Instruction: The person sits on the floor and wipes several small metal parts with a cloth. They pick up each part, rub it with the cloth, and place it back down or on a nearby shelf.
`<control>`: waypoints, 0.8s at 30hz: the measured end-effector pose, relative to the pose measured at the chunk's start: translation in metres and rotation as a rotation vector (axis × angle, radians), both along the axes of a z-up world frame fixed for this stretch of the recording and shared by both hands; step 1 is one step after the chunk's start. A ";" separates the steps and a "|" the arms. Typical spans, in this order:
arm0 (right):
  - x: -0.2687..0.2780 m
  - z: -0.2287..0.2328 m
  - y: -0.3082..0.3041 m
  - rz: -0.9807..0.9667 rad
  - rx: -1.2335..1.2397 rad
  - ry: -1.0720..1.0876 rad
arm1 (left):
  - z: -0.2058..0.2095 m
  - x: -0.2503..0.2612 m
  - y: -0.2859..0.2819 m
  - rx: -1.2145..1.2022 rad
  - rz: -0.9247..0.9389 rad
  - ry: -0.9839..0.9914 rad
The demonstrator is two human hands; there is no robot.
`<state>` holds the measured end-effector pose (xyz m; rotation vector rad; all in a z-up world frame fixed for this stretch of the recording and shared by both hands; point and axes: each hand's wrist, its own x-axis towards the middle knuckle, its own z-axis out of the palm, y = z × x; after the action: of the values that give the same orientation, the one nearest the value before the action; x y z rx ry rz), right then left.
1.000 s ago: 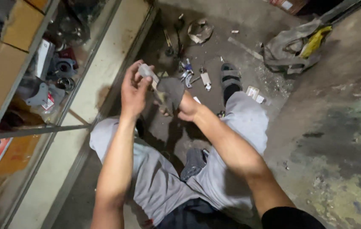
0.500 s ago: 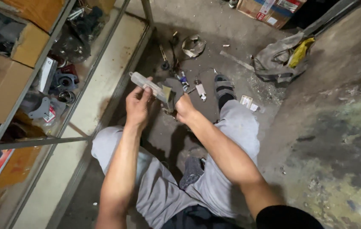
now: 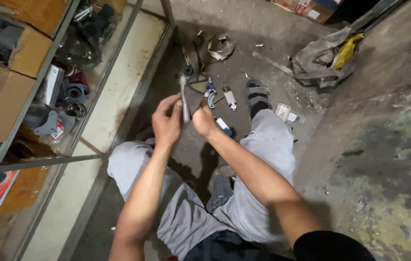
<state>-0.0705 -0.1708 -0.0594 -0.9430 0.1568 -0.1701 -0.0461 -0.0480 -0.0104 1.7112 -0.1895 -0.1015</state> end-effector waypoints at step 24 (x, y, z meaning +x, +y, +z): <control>0.013 0.046 -0.036 -0.398 0.025 0.166 | 0.010 -0.023 0.004 0.130 -0.426 0.027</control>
<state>-0.0577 -0.2063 -0.0137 -0.8931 0.4999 -0.4561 -0.0688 -0.0436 -0.0002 1.7751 -0.5358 -0.4596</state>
